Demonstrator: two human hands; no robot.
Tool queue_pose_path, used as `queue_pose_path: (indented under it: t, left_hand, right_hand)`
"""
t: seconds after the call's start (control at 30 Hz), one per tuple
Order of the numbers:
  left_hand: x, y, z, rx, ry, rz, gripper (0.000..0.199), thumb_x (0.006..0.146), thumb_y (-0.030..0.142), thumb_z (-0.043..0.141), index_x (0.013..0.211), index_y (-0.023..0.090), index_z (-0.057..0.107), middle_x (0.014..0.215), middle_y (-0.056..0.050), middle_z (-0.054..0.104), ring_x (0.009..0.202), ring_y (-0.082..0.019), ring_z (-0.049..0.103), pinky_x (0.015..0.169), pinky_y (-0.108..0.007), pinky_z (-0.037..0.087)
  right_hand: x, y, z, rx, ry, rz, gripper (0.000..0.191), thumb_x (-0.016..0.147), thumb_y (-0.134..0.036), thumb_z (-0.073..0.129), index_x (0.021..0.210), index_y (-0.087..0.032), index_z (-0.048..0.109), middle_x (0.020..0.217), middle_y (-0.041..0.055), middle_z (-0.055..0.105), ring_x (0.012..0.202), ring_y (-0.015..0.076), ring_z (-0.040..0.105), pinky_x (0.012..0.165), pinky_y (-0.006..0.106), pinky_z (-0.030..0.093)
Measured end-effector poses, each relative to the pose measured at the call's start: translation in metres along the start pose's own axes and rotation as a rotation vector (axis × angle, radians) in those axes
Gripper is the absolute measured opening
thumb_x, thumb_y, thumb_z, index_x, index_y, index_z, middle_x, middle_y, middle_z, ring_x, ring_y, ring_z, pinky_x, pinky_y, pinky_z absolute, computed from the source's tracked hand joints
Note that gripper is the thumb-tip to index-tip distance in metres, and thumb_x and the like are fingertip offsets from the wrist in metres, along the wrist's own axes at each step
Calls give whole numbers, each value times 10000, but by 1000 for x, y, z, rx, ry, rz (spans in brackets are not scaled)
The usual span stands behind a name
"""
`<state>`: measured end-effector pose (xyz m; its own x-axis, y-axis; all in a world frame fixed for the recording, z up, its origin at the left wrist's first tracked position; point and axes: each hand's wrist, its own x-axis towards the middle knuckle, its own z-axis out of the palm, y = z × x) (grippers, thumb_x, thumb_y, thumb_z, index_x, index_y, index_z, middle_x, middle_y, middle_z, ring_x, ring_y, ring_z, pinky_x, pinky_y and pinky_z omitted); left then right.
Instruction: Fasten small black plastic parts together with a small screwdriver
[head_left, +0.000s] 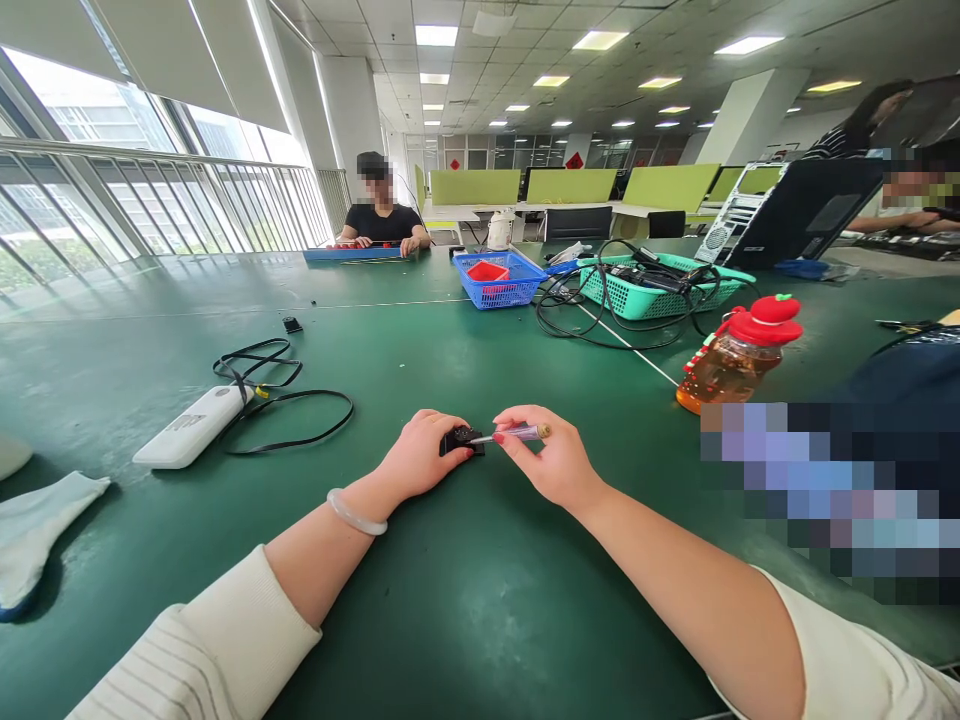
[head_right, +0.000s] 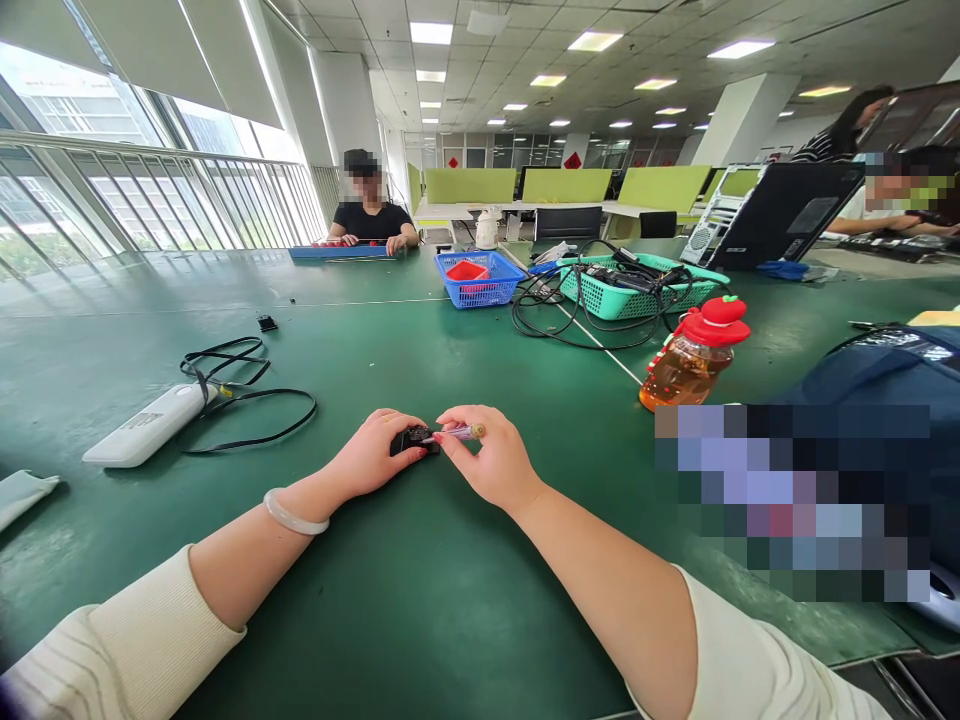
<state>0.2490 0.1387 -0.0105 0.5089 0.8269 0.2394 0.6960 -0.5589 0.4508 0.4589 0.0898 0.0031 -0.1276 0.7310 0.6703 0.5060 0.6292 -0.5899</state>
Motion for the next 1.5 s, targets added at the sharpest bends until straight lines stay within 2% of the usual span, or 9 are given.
queue_pose_path:
  t: [0.37, 0.67, 0.9, 1.13, 1.23, 1.37, 1.5]
  left_hand:
    - [0, 0, -1, -16, 6, -7, 308, 835, 422, 622, 1088, 255, 680, 1098, -55, 711, 1129, -290, 568, 1022, -479, 457]
    - [0, -2, -1, -18, 0, -27, 306, 834, 423, 624, 1077, 244, 675, 1101, -66, 700, 1142, -293, 555, 1027, -483, 454]
    - [0, -1, -1, -20, 6, -36, 302, 835, 424, 614, 1069, 241, 669, 1101, -66, 698, 1142, -293, 561, 1021, -483, 459]
    - [0, -3, 0, -17, 6, -45, 321, 826, 426, 623, 1090, 248, 661, 1111, -65, 692, 1160, -298, 551, 1027, -479, 456]
    - [0, -3, 0, -21, 4, -45, 323, 827, 422, 621, 1095, 246, 660, 1118, -65, 691, 1160, -299, 548, 1032, -484, 451]
    - [0, -1, -1, -14, -8, -45, 327, 832, 426, 619, 1100, 243, 657, 1122, -68, 691, 1163, -303, 544, 1028, -486, 453]
    - [0, 0, -2, -7, -12, -40, 319, 836, 409, 617, 1103, 240, 657, 1127, -67, 692, 1160, -303, 544, 1029, -485, 452]
  right_hand:
    - [5, 10, 0, 42, 30, 212, 181, 859, -407, 609, 893, -239, 667, 834, 28, 724, 816, 217, 679, 769, 362, 533]
    - [8, 13, 1, 11, 68, 257, 215, 850, -429, 606, 771, -241, 673, 866, 45, 710, 885, 236, 638, 843, 406, 502]
    - [6, 27, 4, 87, 88, 446, 303, 808, -530, 636, 789, -229, 669, 921, 49, 717, 925, 242, 648, 855, 402, 503]
    - [7, 37, 8, 231, 150, 532, 342, 736, -548, 702, 767, -209, 662, 916, 63, 693, 821, 217, 652, 726, 347, 524]
    - [8, 38, 10, 284, 171, 592, 375, 699, -565, 724, 764, -202, 654, 927, 70, 692, 819, 220, 661, 742, 356, 528]
    - [8, 40, 9, 333, 151, 689, 435, 669, -607, 726, 798, -198, 651, 951, 85, 709, 897, 254, 666, 822, 394, 513]
    - [8, 38, 7, 295, 108, 659, 457, 690, -646, 696, 803, -205, 656, 894, 76, 718, 850, 247, 647, 789, 387, 501]
